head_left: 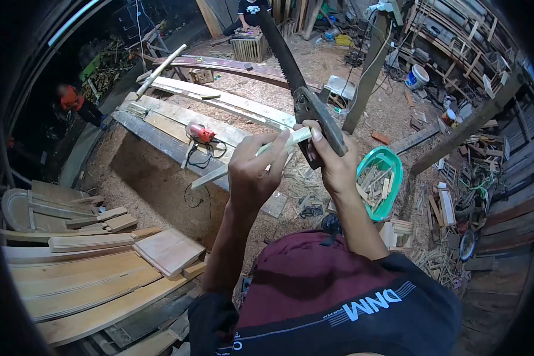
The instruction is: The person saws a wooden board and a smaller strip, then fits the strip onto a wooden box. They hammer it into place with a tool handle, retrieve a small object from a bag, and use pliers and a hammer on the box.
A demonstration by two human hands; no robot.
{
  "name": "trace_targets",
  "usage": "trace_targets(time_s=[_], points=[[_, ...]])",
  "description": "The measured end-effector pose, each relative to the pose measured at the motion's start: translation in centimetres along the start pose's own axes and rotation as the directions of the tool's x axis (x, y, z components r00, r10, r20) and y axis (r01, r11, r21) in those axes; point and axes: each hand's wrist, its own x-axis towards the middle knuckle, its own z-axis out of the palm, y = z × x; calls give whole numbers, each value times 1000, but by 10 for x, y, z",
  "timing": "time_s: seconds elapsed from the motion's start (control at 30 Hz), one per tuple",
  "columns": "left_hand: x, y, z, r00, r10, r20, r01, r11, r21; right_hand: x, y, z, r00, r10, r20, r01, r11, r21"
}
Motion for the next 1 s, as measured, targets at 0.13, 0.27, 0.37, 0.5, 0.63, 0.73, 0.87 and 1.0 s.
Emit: trace_targets(time_s=[0.13, 0.27, 0.37, 0.5, 0.63, 0.73, 0.87, 1.0], points=[[-5, -1, -11, 999, -17, -49, 23, 994, 107, -2, 10, 2, 996, 71, 48, -70, 997, -10], [-11, -6, -15, 996, -29, -80, 39, 991, 127, -2, 14, 20, 995, 87, 37, -90, 994, 67], [-18, -7, -14, 988, -133, -80, 140, 987, 83, -1, 18, 23, 995, 93, 40, -93, 996, 6], [-29, -20, -10, 983, -182, -12, 181, 982, -59, 2, 34, 29, 994, 110, 19, -110, 994, -8], [-47, -46, 8, 973, -227, -27, 223, 968, -117, 5, 56, 28, 978, 207, 12, -207, 978, -6], [-62, -71, 16, 930, -363, 50, 366, 910, -194, 14, 79, 27, 973, 231, -27, -232, 962, -144], [-83, -110, 43, 750, -653, 107, 651, 698, -298, 18, 117, 20, 982, 157, -104, -180, 947, -266], [-130, -169, 91, 663, -743, 97, 740, 630, -235, 5, 212, -39, 958, 220, -184, -249, 956, -157]])
